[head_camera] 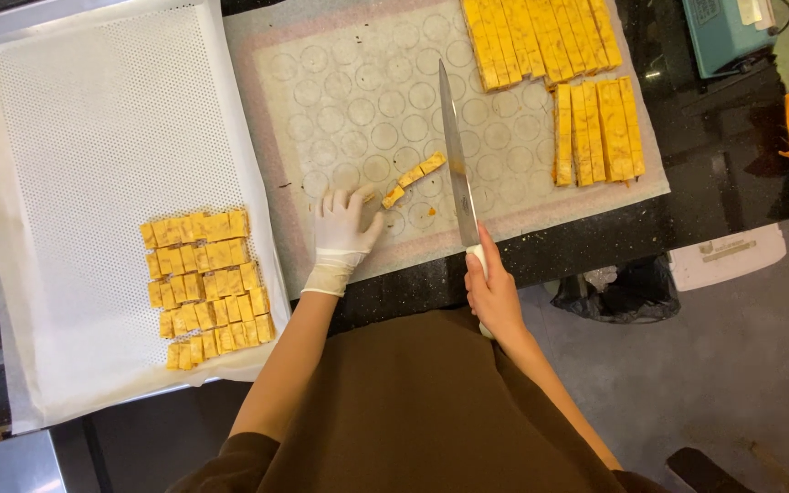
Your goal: Cutting long strips of nougat into small pieces and arranging them on a tray.
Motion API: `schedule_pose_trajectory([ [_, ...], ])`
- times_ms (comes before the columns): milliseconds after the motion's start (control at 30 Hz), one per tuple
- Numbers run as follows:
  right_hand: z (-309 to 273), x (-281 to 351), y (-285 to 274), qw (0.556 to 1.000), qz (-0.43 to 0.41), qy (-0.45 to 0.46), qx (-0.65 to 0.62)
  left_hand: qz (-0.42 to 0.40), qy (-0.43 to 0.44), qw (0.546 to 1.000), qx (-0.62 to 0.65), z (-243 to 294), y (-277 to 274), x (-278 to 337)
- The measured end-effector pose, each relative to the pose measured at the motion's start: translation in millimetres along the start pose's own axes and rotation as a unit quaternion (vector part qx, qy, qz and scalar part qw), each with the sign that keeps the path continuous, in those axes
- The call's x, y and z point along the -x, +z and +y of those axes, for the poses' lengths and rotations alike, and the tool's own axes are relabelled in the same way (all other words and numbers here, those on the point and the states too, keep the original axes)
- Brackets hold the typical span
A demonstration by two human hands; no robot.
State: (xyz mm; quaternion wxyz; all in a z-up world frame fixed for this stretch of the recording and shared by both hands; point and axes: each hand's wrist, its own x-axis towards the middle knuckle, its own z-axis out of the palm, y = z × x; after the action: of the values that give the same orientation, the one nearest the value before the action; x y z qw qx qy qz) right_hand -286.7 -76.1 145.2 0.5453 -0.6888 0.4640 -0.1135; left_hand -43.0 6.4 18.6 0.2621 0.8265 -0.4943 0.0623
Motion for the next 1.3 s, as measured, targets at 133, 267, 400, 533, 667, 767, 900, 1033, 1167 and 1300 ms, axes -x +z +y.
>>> schedule_pose_trajectory([
  [133, -2, 1, 0, 1.000, -0.003, 0.004, 0.002, -0.033, 0.000, 0.999, -0.004, 23, 13, -13],
  [267, -4, 1, -2, 1.000, 0.000, 0.013, 0.003, -0.036, -0.005, 0.999, -0.015, 24, 11, -8],
  [400, 1, -1, -1, 1.000, 0.006, 0.017, 0.002, -0.073, 0.008, 0.997, -0.033, 17, -22, 1],
  [533, -2, -2, 1, 1.000, 0.001, 0.014, -0.005, -0.070, 0.025, 0.997, -0.031, 2, -20, 10],
  [667, 1, -2, 2, 1.000, -0.001, 0.008, -0.001, -0.029, 0.032, 0.998, -0.036, -9, -5, 14],
  [767, 5, -1, 1, 1.000, -0.002, 0.008, -0.004, -0.039, 0.002, 0.999, -0.021, -3, -13, 7],
  [900, 5, -2, 0, 1.000, 0.002, 0.020, -0.010, -0.090, -0.030, 0.996, 0.004, -16, 9, 13],
  [1033, 3, -1, -1, 1.000, 0.003, 0.010, -0.012, -0.170, -0.030, 0.984, 0.035, -10, 12, 5],
  [1167, 5, -2, -1, 1.000, 0.005, 0.006, -0.009, -0.160, -0.023, 0.987, 0.026, -9, 16, -1],
  [1300, 1, -1, -3, 1.000, 0.003, 0.007, -0.009, -0.052, 0.009, 0.998, -0.027, 3, 13, -18],
])
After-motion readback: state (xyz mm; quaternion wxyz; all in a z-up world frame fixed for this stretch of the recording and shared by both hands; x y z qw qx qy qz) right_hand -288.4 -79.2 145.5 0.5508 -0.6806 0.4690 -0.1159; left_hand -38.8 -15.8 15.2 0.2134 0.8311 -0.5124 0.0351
